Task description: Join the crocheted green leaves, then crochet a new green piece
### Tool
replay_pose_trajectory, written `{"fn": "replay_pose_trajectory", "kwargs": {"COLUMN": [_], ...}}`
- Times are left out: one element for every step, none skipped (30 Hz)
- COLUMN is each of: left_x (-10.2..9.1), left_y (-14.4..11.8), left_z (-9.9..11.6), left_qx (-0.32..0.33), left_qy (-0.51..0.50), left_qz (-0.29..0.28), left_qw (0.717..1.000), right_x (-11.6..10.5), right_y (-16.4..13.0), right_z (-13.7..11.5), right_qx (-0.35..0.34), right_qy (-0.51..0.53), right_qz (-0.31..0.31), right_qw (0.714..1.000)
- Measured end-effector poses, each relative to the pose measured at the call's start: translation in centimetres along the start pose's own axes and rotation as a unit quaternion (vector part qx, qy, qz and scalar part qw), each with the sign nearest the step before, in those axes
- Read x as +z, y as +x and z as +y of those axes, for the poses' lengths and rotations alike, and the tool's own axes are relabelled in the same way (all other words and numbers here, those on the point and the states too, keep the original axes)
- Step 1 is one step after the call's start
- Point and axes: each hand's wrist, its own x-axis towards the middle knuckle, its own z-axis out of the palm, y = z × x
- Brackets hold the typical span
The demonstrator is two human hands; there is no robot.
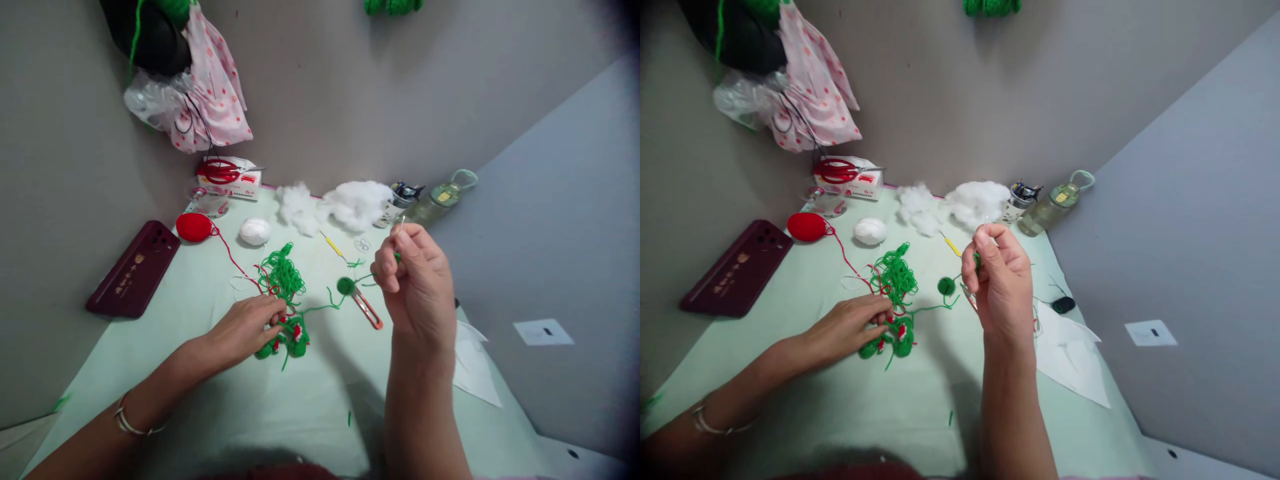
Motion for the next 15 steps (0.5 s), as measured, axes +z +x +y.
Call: {"fn": "replay_pose_trajectory", "kwargs": {"left_x": [0.2, 0.2, 0.2, 0.0, -0.2, -0.6, -1.0, -1.4, -1.8, -2.2, -2.5, -2.8, -3.0, -3.1, -3.1], "left_y": [0.1, 0.3, 0.5, 0.7, 0.9, 1.1, 1.3, 1.6, 1.9, 2.2, 2.5, 2.9, 3.3, 3.7, 4.2], "left_z": [-0.1, 0.0, 0.1, 0.4, 0.8, 1.2, 1.8, 2.4, 3.0, 3.6, 4.2, 4.9, 5.5, 6.1, 6.6], "left_qx": [0.002, 0.001, -0.002, -0.004, -0.006, -0.011, -0.016, -0.025, -0.035, -0.037, -0.035, -0.030, -0.023, -0.017, -0.014], "left_qy": [-0.002, -0.005, -0.014, -0.031, -0.058, -0.096, -0.141, -0.186, -0.224, -0.251, -0.280, -0.314, -0.350, -0.388, -0.422], "left_qz": [0.001, -0.001, -0.005, -0.009, -0.012, -0.016, -0.016, -0.016, -0.006, 0.016, 0.037, 0.058, 0.074, 0.083, 0.089], "left_qw": [1.000, 1.000, 1.000, 0.999, 0.998, 0.995, 0.990, 0.982, 0.974, 0.967, 0.959, 0.947, 0.934, 0.918, 0.902], "right_x": [-0.1, -0.3, -0.4, -0.5, -0.5, -0.6, -0.7, -0.8, -0.8, -0.9, -0.8, -0.8, -0.7, -0.6, -0.4], "right_y": [0.0, 0.0, 0.0, -0.1, -0.1, -0.1, -0.2, -0.2, -0.1, -0.1, 0.0, 0.0, 0.0, 0.1, 0.1], "right_z": [0.0, 0.1, 0.2, 0.3, 0.5, 0.7, 1.0, 1.2, 1.5, 1.7, 1.8, 1.9, 1.9, 1.9, 1.8], "right_qx": [-0.007, -0.015, -0.024, -0.032, -0.039, -0.044, -0.044, -0.039, -0.031, -0.022, -0.012, -0.003, 0.004, 0.009, 0.013], "right_qy": [-0.020, -0.040, -0.061, -0.083, -0.105, -0.126, -0.146, -0.162, -0.175, -0.183, -0.187, -0.187, -0.184, -0.179, -0.174], "right_qz": [0.003, 0.006, 0.007, 0.007, 0.003, -0.007, -0.021, -0.038, -0.056, -0.072, -0.083, -0.088, -0.091, -0.094, -0.098], "right_qw": [1.000, 0.999, 0.998, 0.996, 0.994, 0.991, 0.988, 0.985, 0.982, 0.980, 0.979, 0.978, 0.979, 0.979, 0.980]}}
